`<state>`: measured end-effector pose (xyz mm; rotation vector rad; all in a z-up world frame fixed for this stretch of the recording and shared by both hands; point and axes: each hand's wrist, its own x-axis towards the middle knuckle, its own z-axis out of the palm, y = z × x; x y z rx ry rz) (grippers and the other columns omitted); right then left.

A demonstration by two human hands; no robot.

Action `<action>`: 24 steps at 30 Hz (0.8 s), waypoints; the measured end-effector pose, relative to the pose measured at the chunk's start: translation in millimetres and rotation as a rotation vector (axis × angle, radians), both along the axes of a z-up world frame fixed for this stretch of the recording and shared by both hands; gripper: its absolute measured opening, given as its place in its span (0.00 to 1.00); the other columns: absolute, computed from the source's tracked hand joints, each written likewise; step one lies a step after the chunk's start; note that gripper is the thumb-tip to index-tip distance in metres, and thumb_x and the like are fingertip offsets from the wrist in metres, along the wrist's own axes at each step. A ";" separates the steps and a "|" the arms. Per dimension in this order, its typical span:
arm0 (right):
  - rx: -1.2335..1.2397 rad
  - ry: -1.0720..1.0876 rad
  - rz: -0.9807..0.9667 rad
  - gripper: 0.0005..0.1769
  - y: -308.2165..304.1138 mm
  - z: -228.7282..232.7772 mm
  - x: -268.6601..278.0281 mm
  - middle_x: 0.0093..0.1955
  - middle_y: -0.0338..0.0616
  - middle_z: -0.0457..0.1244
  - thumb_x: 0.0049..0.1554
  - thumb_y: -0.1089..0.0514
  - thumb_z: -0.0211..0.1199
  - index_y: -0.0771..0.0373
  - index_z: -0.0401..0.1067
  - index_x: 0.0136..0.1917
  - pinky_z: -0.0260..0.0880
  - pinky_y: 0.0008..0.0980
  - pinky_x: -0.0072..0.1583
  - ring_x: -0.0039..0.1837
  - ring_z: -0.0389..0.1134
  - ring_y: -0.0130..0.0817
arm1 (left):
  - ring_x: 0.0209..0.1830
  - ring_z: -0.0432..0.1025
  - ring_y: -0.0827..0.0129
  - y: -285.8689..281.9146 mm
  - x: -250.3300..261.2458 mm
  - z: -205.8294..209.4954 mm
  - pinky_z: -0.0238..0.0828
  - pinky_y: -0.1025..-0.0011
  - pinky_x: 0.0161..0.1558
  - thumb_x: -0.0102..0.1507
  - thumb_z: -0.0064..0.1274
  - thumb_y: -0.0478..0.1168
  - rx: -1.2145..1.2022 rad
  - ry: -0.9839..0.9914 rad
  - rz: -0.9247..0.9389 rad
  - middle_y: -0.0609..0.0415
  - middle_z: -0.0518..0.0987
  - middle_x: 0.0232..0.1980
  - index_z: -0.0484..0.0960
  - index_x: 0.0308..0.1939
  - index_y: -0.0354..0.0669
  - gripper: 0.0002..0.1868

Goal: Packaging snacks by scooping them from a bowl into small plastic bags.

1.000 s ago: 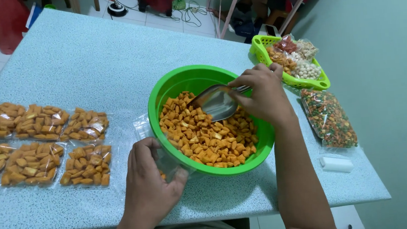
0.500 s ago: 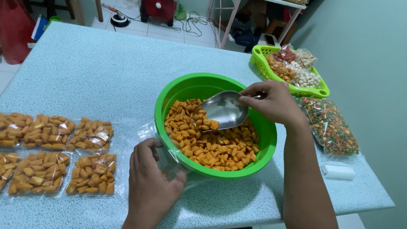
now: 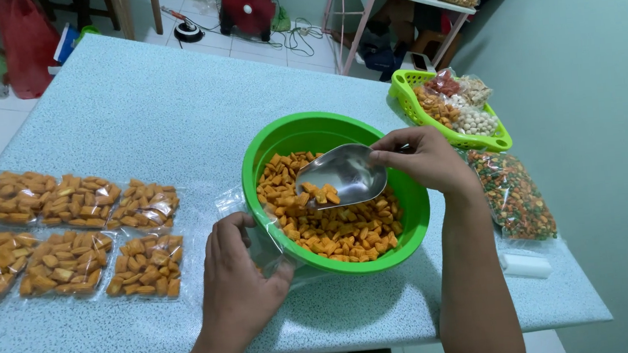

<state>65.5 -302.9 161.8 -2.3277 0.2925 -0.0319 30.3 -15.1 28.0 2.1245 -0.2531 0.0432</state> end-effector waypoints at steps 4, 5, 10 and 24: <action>0.029 -0.031 0.039 0.08 7.5 4.7 -5.5 0.38 0.40 0.73 0.56 0.55 0.71 0.59 0.85 0.47 0.66 0.27 0.42 0.37 0.66 0.25 | 0.53 0.68 0.64 1.6 -2.2 4.5 0.68 0.61 0.54 0.49 0.69 0.50 -0.006 0.034 0.004 0.56 0.71 0.57 0.65 0.60 0.51 0.39; 0.022 -0.047 0.036 0.08 10.2 6.4 -7.0 0.39 0.40 0.73 0.55 0.55 0.71 0.59 0.85 0.47 0.68 0.28 0.43 0.38 0.67 0.26 | 0.52 0.68 0.64 2.2 -2.8 6.1 0.67 0.61 0.54 0.49 0.69 0.50 -0.007 0.021 0.008 0.56 0.71 0.55 0.66 0.59 0.51 0.39; -0.021 -0.133 0.087 0.09 18.1 10.5 -13.3 0.41 0.39 0.74 0.53 0.54 0.73 0.58 0.84 0.47 0.73 0.29 0.49 0.44 0.71 0.27 | 0.54 0.69 0.64 6.5 -6.5 8.6 0.72 0.64 0.50 0.49 0.69 0.51 -0.031 0.009 0.032 0.54 0.72 0.54 0.65 0.57 0.49 0.38; -0.081 -0.224 0.186 0.09 10.6 3.5 -15.6 0.43 0.39 0.73 0.56 0.53 0.71 0.57 0.83 0.49 0.73 0.26 0.48 0.46 0.73 0.26 | 0.44 0.66 0.65 18.7 -11.9 15.2 0.65 0.67 0.44 0.50 0.69 0.51 -0.121 -0.245 0.053 0.59 0.71 0.41 0.71 0.42 0.48 0.26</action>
